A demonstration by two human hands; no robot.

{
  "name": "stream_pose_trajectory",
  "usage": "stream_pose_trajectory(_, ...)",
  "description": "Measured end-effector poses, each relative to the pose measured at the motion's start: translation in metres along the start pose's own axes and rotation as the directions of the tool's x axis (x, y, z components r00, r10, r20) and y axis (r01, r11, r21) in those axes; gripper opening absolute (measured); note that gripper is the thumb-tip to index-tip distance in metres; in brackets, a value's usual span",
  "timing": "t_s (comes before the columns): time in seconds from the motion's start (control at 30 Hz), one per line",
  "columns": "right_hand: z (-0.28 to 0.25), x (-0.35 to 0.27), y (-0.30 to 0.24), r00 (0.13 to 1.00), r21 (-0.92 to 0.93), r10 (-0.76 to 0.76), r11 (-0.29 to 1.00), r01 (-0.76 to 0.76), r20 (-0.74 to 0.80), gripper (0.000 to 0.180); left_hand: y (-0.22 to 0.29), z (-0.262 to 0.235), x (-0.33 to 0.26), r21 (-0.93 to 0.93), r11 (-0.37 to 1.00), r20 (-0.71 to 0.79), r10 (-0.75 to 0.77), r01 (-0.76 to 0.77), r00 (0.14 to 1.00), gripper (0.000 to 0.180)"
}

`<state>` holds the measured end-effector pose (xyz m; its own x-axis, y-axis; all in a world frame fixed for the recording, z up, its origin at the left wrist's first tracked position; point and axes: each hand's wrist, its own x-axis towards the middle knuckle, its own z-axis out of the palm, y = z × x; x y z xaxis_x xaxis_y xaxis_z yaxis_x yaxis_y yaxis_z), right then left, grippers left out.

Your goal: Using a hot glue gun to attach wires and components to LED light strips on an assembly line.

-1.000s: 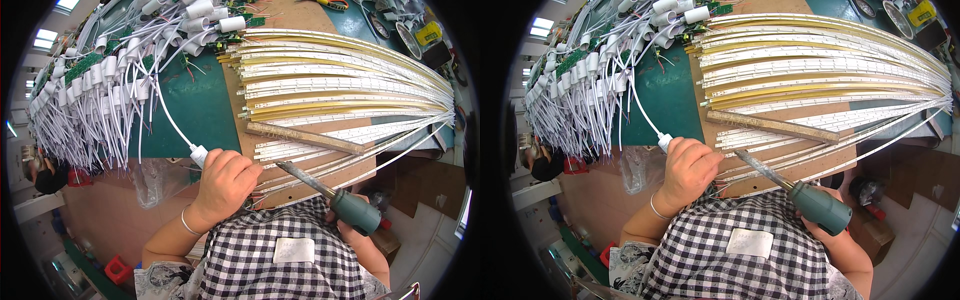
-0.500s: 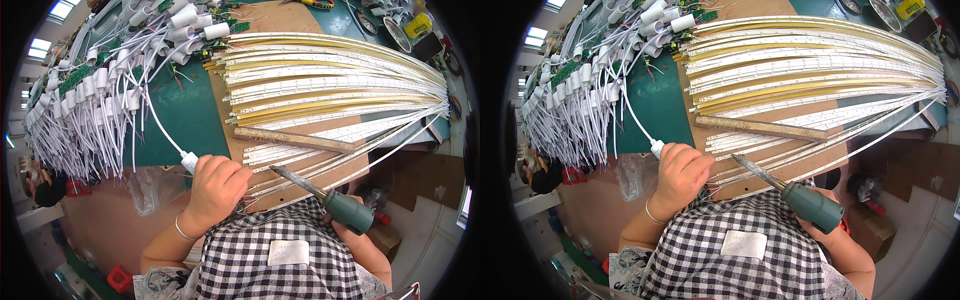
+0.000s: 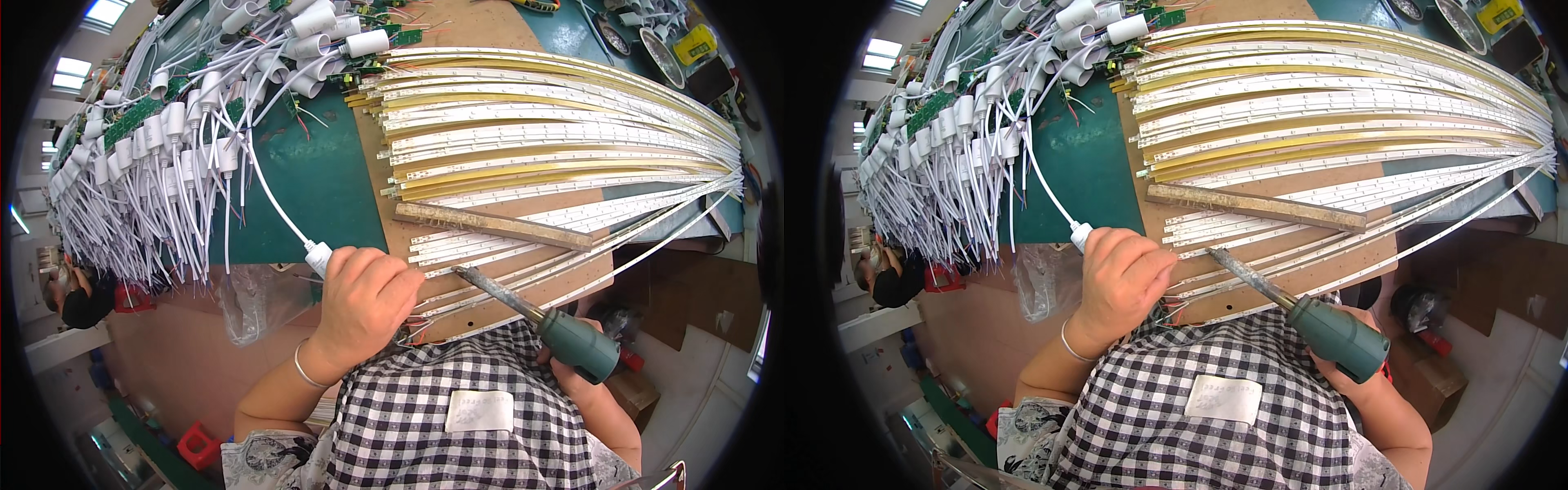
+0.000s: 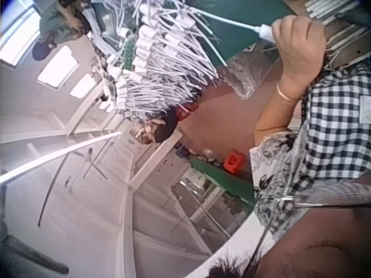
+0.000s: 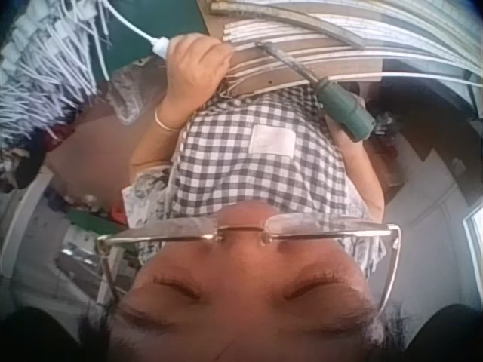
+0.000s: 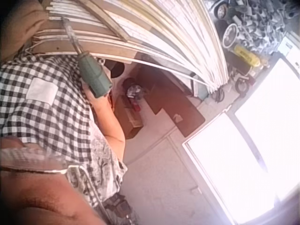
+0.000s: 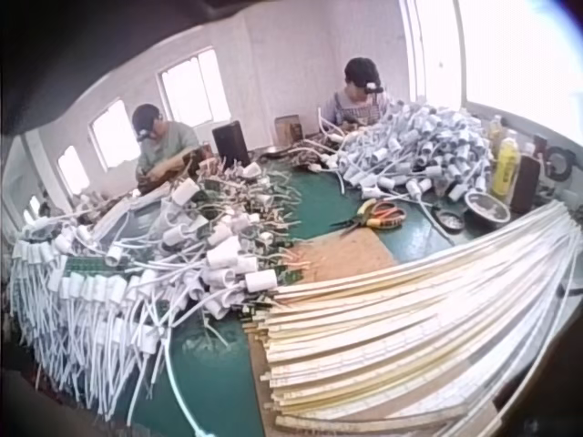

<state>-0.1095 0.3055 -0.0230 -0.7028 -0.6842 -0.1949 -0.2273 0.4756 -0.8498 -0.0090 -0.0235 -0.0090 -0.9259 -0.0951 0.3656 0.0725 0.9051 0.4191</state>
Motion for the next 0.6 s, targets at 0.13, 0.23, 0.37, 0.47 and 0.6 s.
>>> stream_pose_trajectory(0.13, -0.001, 0.0, 0.001, 1.0, -0.026, -0.014, 1.0, 0.014, 0.005, 0.033, 0.002, 0.001, 0.001, 0.002, 1.0, -0.023, -0.026, 0.026, 0.999, 0.025)
stream_pose_trajectory(0.23, 0.0, 0.0, 0.001, 1.0, -0.01, -0.01, 1.0, 0.01, -0.005, 0.033, 0.002, 0.003, 0.002, 0.012, 0.999, -0.02, -0.031, 0.031, 0.999, 0.025)
stream_pose_trajectory(0.37, 0.0, -0.002, 0.001, 1.0, 0.039, 0.011, 0.999, -0.01, -0.013, 0.034, 0.002, 0.005, 0.003, 0.02, 0.999, -0.01, -0.032, 0.032, 0.999, 0.025)
stream_pose_trajectory(0.47, 0.0, -0.005, 0.004, 1.0, 0.076, 0.01, 0.997, -0.01, -0.001, 0.035, 0.001, 0.004, 0.003, 0.003, 0.999, 0.007, -0.044, 0.044, 0.999, 0.025)
stream_pose_trajectory(0.6, -0.002, 0.005, -0.001, 0.993, 0.023, -0.074, 0.997, 0.072, 0.089, 0.036, 0.001, 0.004, 0.004, -0.038, 0.998, 0.001, -0.039, 0.039, 0.999, 0.024)
